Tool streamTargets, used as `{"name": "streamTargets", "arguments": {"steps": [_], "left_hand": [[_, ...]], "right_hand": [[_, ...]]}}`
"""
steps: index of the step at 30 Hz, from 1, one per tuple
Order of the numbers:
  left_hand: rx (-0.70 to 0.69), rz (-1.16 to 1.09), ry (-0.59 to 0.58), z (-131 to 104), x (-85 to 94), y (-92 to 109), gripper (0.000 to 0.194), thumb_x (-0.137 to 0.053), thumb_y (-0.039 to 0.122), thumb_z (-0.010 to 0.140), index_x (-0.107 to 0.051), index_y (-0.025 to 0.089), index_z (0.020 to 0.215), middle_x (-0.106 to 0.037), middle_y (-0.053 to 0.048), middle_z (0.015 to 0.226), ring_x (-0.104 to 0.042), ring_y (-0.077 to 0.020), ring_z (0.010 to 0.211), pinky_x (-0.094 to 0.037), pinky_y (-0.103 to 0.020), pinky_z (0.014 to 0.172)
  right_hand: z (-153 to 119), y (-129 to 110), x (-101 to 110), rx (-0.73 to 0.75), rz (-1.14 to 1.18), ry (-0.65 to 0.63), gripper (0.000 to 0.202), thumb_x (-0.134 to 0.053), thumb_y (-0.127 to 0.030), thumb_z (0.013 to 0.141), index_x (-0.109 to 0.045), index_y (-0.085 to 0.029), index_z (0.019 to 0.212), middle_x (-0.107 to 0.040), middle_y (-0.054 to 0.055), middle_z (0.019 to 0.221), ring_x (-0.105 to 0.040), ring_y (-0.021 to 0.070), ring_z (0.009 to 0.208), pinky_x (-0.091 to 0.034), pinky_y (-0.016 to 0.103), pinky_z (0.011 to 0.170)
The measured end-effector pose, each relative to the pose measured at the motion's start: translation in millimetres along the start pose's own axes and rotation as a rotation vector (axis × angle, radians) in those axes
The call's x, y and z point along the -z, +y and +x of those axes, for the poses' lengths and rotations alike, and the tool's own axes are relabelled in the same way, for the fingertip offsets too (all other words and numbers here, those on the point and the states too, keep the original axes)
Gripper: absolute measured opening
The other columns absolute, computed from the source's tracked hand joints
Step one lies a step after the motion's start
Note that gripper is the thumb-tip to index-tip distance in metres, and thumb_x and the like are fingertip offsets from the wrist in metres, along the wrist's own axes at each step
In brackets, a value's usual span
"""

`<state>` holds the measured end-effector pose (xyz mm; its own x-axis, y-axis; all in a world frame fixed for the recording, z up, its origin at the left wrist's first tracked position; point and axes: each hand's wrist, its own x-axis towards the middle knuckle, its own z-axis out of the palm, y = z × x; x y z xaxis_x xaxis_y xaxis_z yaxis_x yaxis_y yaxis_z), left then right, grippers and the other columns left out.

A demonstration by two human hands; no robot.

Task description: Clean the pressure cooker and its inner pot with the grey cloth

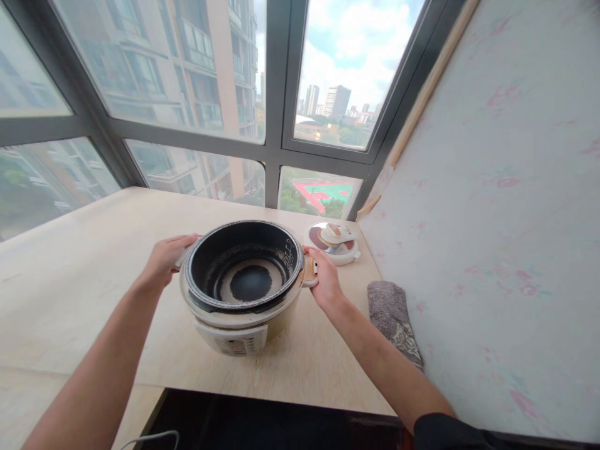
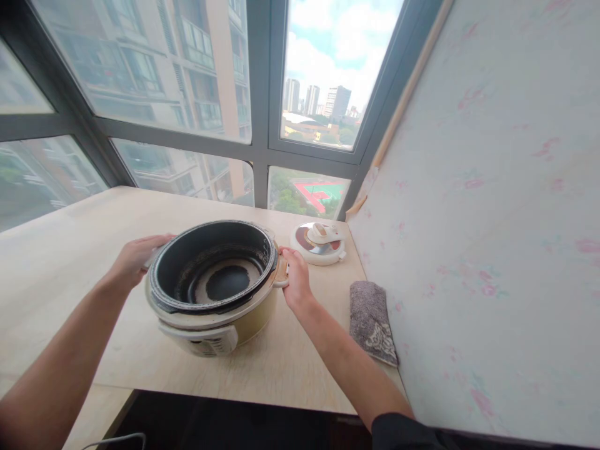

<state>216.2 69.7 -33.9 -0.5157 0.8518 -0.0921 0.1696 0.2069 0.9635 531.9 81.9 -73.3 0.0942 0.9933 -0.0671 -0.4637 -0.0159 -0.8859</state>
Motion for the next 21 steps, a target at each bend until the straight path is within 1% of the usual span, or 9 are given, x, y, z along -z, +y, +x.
{"name": "streamTargets", "arguments": {"steps": [3, 5, 9, 10, 11, 13, 15, 19, 21], "left_hand": [[0.046, 0.054, 0.018, -3.1, 5.3, 6.7, 0.036, -0.072, 0.045, 0.058, -0.07, 0.015, 0.078, -0.054, 0.002, 0.051, -0.041, -0.0126, 0.046, -0.028, -0.024, 0.043], [-0.037, 0.165, 0.05, -5.8, 11.1, 10.6, 0.033, -0.068, 0.048, 0.064, -0.069, 0.017, 0.074, -0.056, 0.0, 0.054, -0.048, -0.0155, 0.051, -0.034, -0.025, 0.047], [-0.3, 0.34, 0.251, -19.9, 30.1, 21.5, 0.032, -0.057, 0.048, 0.077, -0.07, 0.019, 0.083, -0.071, -0.007, 0.084, -0.064, -0.0226, 0.082, -0.046, -0.026, 0.063], [-0.319, 0.339, 0.251, -25.8, 34.6, 25.3, 0.033, -0.056, 0.048, 0.079, -0.069, 0.019, 0.086, -0.071, -0.009, 0.089, -0.064, -0.023, 0.085, -0.047, -0.027, 0.064], [-0.305, 0.314, 0.198, -32.5, 38.3, 29.4, 0.034, -0.055, 0.049, 0.081, -0.069, 0.018, 0.088, -0.071, -0.01, 0.091, -0.065, -0.0232, 0.084, -0.047, -0.027, 0.063], [-0.189, 0.206, -0.025, -46.0, 42.7, 36.8, 0.037, -0.06, 0.05, 0.079, -0.068, 0.016, 0.09, -0.07, -0.011, 0.091, -0.065, -0.0228, 0.077, -0.049, -0.029, 0.059], [-0.062, 0.074, -0.207, -57.1, 43.9, 41.5, 0.039, -0.07, 0.049, 0.074, -0.068, 0.014, 0.091, -0.068, -0.011, 0.089, -0.066, -0.0216, 0.071, -0.052, -0.031, 0.059], [0.051, -0.109, -0.26, -66.0, 44.8, 41.6, 0.039, -0.08, 0.04, 0.07, -0.066, 0.012, 0.093, -0.066, -0.009, 0.084, -0.066, -0.0183, 0.067, -0.057, -0.033, 0.064], [0.089, -0.165, -0.283, -65.6, 46.3, 39.8, 0.037, -0.081, 0.036, 0.071, -0.066, 0.01, 0.092, -0.067, -0.01, 0.084, -0.067, -0.0181, 0.067, -0.058, -0.032, 0.065]], "right_hand": [[-4.7, -9.1, 1.1, -0.053, -0.136, -0.11, 0.031, -0.072, -0.041, 0.068, -0.064, -0.022, 0.091, -0.068, 0.0, 0.082, -0.063, 0.0171, 0.075, -0.052, 0.027, 0.067], [-4.3, -20.6, 5.2, -0.064, -0.272, -0.181, 0.038, -0.072, -0.047, 0.069, -0.064, -0.021, 0.096, -0.069, 0.001, 0.086, -0.064, 0.018, 0.078, -0.052, 0.029, 0.072], [0.7, -50.1, 10.0, 0.165, -0.582, -0.182, 0.041, -0.07, -0.049, 0.074, -0.067, -0.019, 0.103, -0.071, 0.008, 0.113, -0.064, 0.0228, 0.109, -0.049, 0.034, 0.096], [2.2, -57.3, 9.4, 0.192, -0.635, -0.209, 0.041, -0.07, -0.048, 0.076, -0.067, -0.018, 0.104, -0.071, 0.009, 0.117, -0.063, 0.0233, 0.113, -0.049, 0.035, 0.097], [3.8, -63.9, 8.1, 0.194, -0.68, -0.239, 0.041, -0.071, -0.046, 0.076, -0.067, -0.018, 0.106, -0.071, 0.01, 0.118, -0.063, 0.0234, 0.112, -0.05, 0.034, 0.094], [7.2, -74.8, 4.3, 0.131, -0.759, -0.302, 0.041, -0.072, -0.044, 0.078, -0.067, -0.018, 0.109, -0.072, 0.01, 0.112, -0.067, 0.0223, 0.1, -0.054, 0.031, 0.078], [11.4, -82.3, 0.1, 0.052, -0.832, -0.363, 0.037, -0.073, -0.044, 0.08, -0.07, -0.017, 0.105, -0.073, 0.01, 0.103, -0.068, 0.0196, 0.085, -0.052, 0.025, 0.061], [21.8, -91.4, -5.9, -0.074, -0.897, -0.45, 0.03, -0.076, -0.044, 0.082, -0.072, -0.015, 0.08, -0.072, 0.011, 0.089, -0.065, 0.0155, 0.069, -0.048, 0.02, 0.048], [25.8, -95.3, -8.7, -0.171, -0.844, -0.462, 0.029, -0.079, -0.042, 0.083, -0.071, -0.014, 0.079, -0.071, 0.012, 0.084, -0.065, 0.015, 0.065, -0.051, 0.021, 0.049]]}}
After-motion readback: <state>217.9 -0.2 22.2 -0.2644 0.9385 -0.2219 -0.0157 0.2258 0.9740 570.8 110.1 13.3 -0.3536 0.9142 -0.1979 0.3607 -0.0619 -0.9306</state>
